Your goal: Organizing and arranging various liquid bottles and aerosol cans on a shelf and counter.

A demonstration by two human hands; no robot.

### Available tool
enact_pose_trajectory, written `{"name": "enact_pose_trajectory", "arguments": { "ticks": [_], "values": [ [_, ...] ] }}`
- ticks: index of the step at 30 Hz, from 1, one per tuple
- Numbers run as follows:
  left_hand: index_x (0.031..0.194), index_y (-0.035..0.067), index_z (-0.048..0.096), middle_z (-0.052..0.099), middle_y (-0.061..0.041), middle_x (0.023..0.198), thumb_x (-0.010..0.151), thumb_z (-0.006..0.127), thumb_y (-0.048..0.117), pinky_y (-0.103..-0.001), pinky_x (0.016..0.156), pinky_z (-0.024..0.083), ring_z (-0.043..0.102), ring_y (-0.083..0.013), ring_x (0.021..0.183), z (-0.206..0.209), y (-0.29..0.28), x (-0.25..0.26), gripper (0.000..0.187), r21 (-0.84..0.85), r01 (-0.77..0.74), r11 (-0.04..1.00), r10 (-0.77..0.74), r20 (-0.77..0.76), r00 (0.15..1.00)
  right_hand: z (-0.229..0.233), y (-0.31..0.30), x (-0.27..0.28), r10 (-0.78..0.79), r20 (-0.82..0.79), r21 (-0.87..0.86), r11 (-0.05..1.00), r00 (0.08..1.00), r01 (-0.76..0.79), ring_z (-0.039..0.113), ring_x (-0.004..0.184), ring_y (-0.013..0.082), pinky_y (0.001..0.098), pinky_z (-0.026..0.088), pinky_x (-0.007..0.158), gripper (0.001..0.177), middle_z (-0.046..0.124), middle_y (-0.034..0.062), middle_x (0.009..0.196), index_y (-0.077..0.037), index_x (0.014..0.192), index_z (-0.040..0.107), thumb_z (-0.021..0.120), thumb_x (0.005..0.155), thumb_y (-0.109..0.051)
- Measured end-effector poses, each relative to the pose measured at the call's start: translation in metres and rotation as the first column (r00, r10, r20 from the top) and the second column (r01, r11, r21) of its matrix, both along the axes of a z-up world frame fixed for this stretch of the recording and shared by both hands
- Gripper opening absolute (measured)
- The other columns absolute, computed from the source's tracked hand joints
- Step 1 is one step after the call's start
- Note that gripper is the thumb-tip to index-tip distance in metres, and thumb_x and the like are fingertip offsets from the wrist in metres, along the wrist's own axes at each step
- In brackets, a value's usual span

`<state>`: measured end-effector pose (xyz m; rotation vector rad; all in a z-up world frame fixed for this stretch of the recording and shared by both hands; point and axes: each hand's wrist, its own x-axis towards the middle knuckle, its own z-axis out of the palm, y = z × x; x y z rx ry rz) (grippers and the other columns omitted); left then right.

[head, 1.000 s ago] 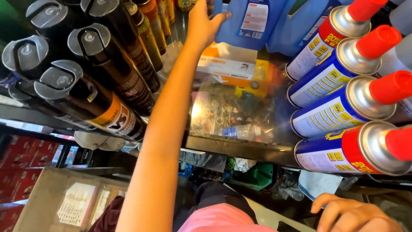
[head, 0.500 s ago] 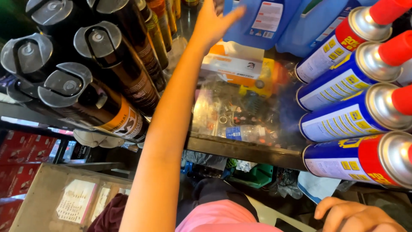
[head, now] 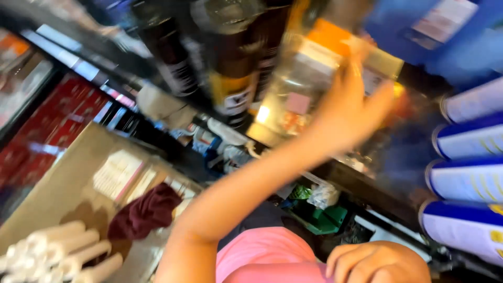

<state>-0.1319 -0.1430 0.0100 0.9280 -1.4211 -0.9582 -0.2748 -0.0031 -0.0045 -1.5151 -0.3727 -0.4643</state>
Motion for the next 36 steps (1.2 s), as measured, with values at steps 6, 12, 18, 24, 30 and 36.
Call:
{"name": "enact_pose_trajectory", "arguments": {
  "ticks": [6, 12, 18, 24, 30, 36],
  "values": [
    [0.139, 0.005, 0.050, 0.056, -0.011, 0.145, 0.100, 0.056, 0.005, -0.039, 0.122, 0.051, 0.060, -0.0296, 0.138, -0.012, 0.131, 0.112, 0.039, -0.157, 0.231, 0.960, -0.238, -0.031, 0.971, 0.006, -0.018, 0.072, 0.265, -0.099, 0.034, 0.964, 0.959, -0.263, 0.060, 0.091, 0.0471, 0.0639, 0.050, 0.092, 0.037, 0.058, 0.0248, 0.103, 0.001, 0.105, 0.048, 0.031, 0.118, -0.029],
    [0.123, 0.007, 0.063, 0.067, -0.008, 0.116, 0.096, 0.058, 0.005, -0.034, 0.096, 0.055, 0.066, -0.0231, 0.104, -0.072, 0.243, 0.193, 0.027, 0.097, 0.025, 0.995, -0.016, -0.090, 0.996, 0.007, -0.013, 0.163, 0.425, -0.176, 0.045, 0.905, 0.888, -0.424, 0.066, 0.101, 0.0386, 0.0572, 0.051, 0.095, 0.042, 0.066, 0.0191, 0.118, -0.002, 0.127, 0.055, 0.040, 0.121, -0.041],
    [0.115, 0.005, 0.068, 0.072, -0.006, 0.110, 0.090, 0.062, 0.003, -0.029, 0.083, 0.054, 0.068, -0.0170, 0.093, -0.125, 0.362, 0.245, 0.026, 0.371, -0.361, 0.856, 0.397, -0.023, 0.918, 0.001, 0.019, 0.262, 0.500, -0.297, -0.028, 0.847, 0.814, -0.531, 0.066, 0.106, 0.0364, 0.0509, 0.053, 0.099, 0.033, 0.067, 0.0168, 0.124, -0.006, 0.123, 0.055, 0.063, 0.102, -0.030],
    [0.122, 0.005, 0.067, 0.071, -0.007, 0.119, 0.087, 0.064, 0.009, -0.031, 0.086, 0.056, 0.069, -0.0215, 0.100, -0.147, 0.445, 0.296, 0.035, 0.484, -0.621, 0.616, 0.577, 0.258, 0.775, -0.047, 0.067, 0.332, 0.153, -0.711, -0.231, 0.871, 0.686, -0.434, 0.070, 0.113, 0.0193, 0.0317, 0.053, 0.097, 0.055, 0.073, 0.0060, 0.127, -0.006, 0.126, 0.066, 0.073, 0.072, -0.013],
    [0.144, 0.017, 0.048, 0.061, -0.017, 0.134, 0.096, 0.064, 0.032, -0.055, 0.103, 0.049, 0.061, -0.0430, 0.125, -0.145, 0.500, 0.354, 0.053, 0.774, -0.501, 0.387, 0.105, 0.503, 0.858, -0.103, 0.124, 0.411, -0.149, -0.808, -0.464, 0.757, 0.570, -0.460, 0.071, 0.111, 0.0397, 0.0534, 0.054, 0.097, 0.035, 0.072, 0.0219, 0.115, -0.007, 0.123, 0.061, 0.067, 0.094, -0.027],
    [0.147, 0.013, 0.047, 0.060, -0.021, 0.135, 0.095, 0.066, 0.036, -0.056, 0.102, 0.051, 0.060, -0.0434, 0.126, -0.156, 0.540, 0.378, 0.060, 0.837, -0.458, 0.298, -0.030, 0.488, 0.872, -0.169, 0.182, 0.479, -0.327, -0.716, -0.555, 0.802, 0.617, -0.219, 0.069, 0.113, 0.0331, 0.0470, 0.057, 0.096, 0.057, 0.068, 0.0136, 0.121, -0.017, 0.132, 0.057, 0.079, 0.085, -0.040]
  ]
}}
